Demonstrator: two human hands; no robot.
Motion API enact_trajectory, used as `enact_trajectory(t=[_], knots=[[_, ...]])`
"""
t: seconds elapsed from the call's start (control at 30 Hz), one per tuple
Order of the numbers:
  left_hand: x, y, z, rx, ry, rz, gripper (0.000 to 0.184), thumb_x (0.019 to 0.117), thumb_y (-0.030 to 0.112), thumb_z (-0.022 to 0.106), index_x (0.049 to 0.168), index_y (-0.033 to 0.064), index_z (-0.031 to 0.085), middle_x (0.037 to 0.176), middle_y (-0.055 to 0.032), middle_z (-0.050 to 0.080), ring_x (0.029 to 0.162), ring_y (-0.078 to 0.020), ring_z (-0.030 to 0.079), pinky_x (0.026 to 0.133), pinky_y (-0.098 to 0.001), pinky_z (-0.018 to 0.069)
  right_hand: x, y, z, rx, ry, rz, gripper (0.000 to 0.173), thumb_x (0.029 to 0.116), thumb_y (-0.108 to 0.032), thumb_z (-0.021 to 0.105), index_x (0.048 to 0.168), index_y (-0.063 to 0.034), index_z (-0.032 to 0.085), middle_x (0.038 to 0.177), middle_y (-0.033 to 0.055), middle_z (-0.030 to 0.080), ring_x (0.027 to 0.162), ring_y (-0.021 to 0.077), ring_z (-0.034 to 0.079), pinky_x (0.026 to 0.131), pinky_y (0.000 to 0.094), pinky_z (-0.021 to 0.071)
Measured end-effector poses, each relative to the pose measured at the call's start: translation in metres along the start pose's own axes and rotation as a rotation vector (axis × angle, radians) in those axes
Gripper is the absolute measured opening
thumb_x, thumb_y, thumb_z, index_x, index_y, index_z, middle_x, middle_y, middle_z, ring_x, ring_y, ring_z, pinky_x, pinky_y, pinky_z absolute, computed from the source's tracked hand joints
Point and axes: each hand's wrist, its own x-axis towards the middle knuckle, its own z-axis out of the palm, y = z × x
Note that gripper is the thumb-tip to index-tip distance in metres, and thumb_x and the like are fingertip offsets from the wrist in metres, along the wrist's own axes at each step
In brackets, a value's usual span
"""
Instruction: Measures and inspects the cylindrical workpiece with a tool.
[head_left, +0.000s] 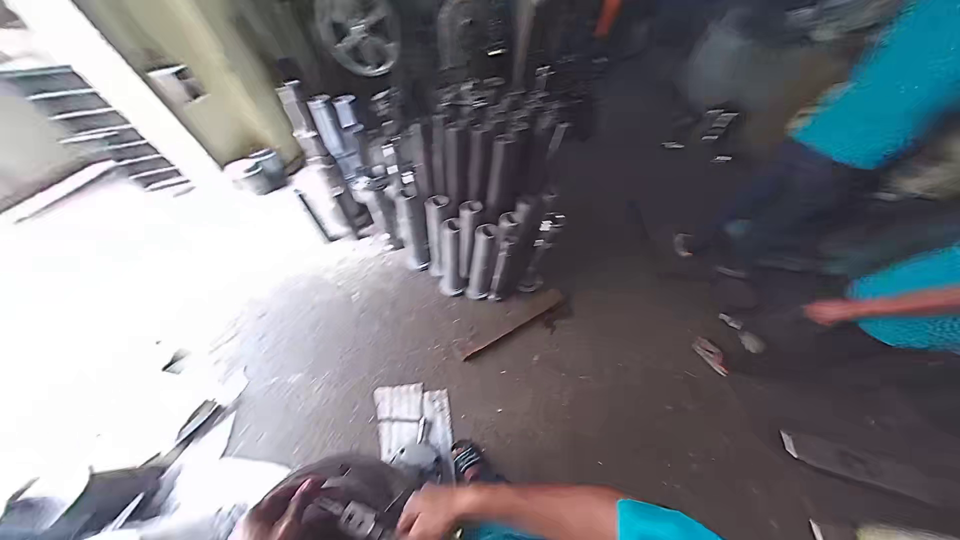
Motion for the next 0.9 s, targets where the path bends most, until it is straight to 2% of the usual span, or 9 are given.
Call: enact_trajectory(t=[0.07, 0.17, 0.27, 0.4, 0.53, 0.67, 0.77, 0.83, 0.9], knots=[[-0.042, -0.015, -0.007, -0.025, 0.131, -0.062, 0.028, 0.0983, 0.027, 0.065, 0.103, 0.0017, 0.076, 0.09, -0.0104, 0.076, 0.081, -0.0195, 0.071, 0.079, -0.0483, 0.0581, 0.004, 0.01, -0.032, -0.025, 0.005, -0.033, 0.034, 0.1065, -0.023, 0.053, 0.108, 0.0065, 0.071, 0.088, 0.0167, 0.072, 0.071, 0.0216, 0.066, 0.071, 0.0434, 0.0568], [-0.085, -0.025, 0.015, -0.241, 0.286, -0.065, 0.023, 0.1004, 0.018, 0.06, 0.11, 0.0019, 0.074, 0.094, -0.0035, 0.077, 0.076, -0.0094, 0.072, 0.072, -0.0318, 0.0617, 0.012, 0.002, -0.064, -0.091, -0.076, -0.072, 0.034, 0.1085, -0.022, 0.049, 0.1, 0.0031, 0.07, 0.071, 0.0037, 0.062, 0.056, 0.0081, 0.055, 0.056, 0.028, 0.0496], [-0.065, -0.024, 0.024, -0.308, 0.341, -0.043, 0.023, 0.1011, 0.016, 0.059, 0.114, 0.0025, 0.073, 0.101, -0.0035, 0.076, 0.074, -0.0082, 0.07, 0.064, -0.029, 0.0592, 0.011, 0.001, -0.062, -0.052, -0.214, -0.069, 0.033, 0.1097, -0.017, 0.044, 0.099, 0.002, 0.068, 0.064, -0.0002, 0.063, 0.048, 0.0045, 0.055, 0.049, 0.022, 0.0483], [-0.001, 0.001, 0.023, -0.17, 0.105, 0.011, 0.023, 0.1035, 0.02, 0.06, 0.119, 0.0122, 0.075, 0.107, -0.0008, 0.078, 0.095, -0.012, 0.073, 0.09, -0.0399, 0.0586, 0.014, 0.011, -0.009, 0.143, -0.283, -0.044, 0.036, 0.1115, -0.02, 0.039, 0.11, 0.0025, 0.066, 0.083, 0.0061, 0.074, 0.059, 0.0101, 0.067, 0.055, 0.0267, 0.0572], [0.031, 0.052, 0.037, 0.087, -0.16, 0.144, 0.023, 0.1048, 0.016, 0.055, 0.108, 0.0166, 0.078, 0.095, 0.0038, 0.079, 0.085, -0.0128, 0.072, 0.085, -0.0479, 0.0545, 0.021, -0.002, 0.066, 0.482, 0.011, -0.01, 0.032, 0.1122, -0.015, 0.037, 0.116, 0.0037, 0.063, 0.087, 0.0087, 0.076, 0.064, 0.0118, 0.07, 0.057, 0.0264, 0.0574], [0.039, 0.055, 0.041, 0.127, -0.274, 0.269, 0.024, 0.1041, 0.013, 0.055, 0.106, 0.0168, 0.079, 0.092, 0.0044, 0.078, 0.079, -0.0109, 0.07, 0.079, -0.0451, 0.0553, 0.03, -0.014, 0.084, 0.603, 0.137, -0.009, 0.032, 0.1125, -0.014, 0.037, 0.116, 0.0042, 0.063, 0.089, 0.0111, 0.077, 0.065, 0.0141, 0.071, 0.057, 0.0269, 0.058], [0.044, 0.061, 0.051, 0.124, -0.403, 0.305, 0.025, 0.1005, 0.008, 0.058, 0.107, 0.0169, 0.08, 0.094, 0.0045, 0.078, 0.084, -0.0107, 0.071, 0.083, -0.0456, 0.0535, 0.038, -0.029, 0.097, 0.647, 0.25, 0.006, 0.027, 0.1117, -0.011, 0.039, 0.11, 0.0052, 0.061, 0.082, 0.0103, 0.076, 0.062, 0.0148, 0.072, 0.057, 0.028, 0.0611], [0.046, 0.061, 0.046, 0.127, -0.399, 0.286, 0.024, 0.102, 0.01, 0.057, 0.108, 0.0174, 0.079, 0.094, 0.005, 0.078, 0.083, -0.0112, 0.071, 0.081, -0.0463, 0.0546, 0.038, -0.029, 0.094, 0.621, 0.22, 0.025, 0.028, 0.1121, -0.013, 0.039, 0.111, 0.0056, 0.06, 0.083, 0.0116, 0.076, 0.062, 0.0156, 0.072, 0.058, 0.0286, 0.0605], [0.039, 0.055, 0.036, 0.085, -0.311, 0.204, 0.02, 0.1037, 0.016, 0.058, 0.108, 0.0142, 0.077, 0.091, 0.0018, 0.078, 0.082, -0.0153, 0.071, 0.081, -0.0501, 0.0554, 0.028, -0.014, 0.075, 0.518, 0.057, 0.039, 0.031, 0.1122, -0.017, 0.037, 0.111, 0.004, 0.06, 0.083, 0.0089, 0.073, 0.063, 0.013, 0.068, 0.057, 0.0273, 0.0567]])
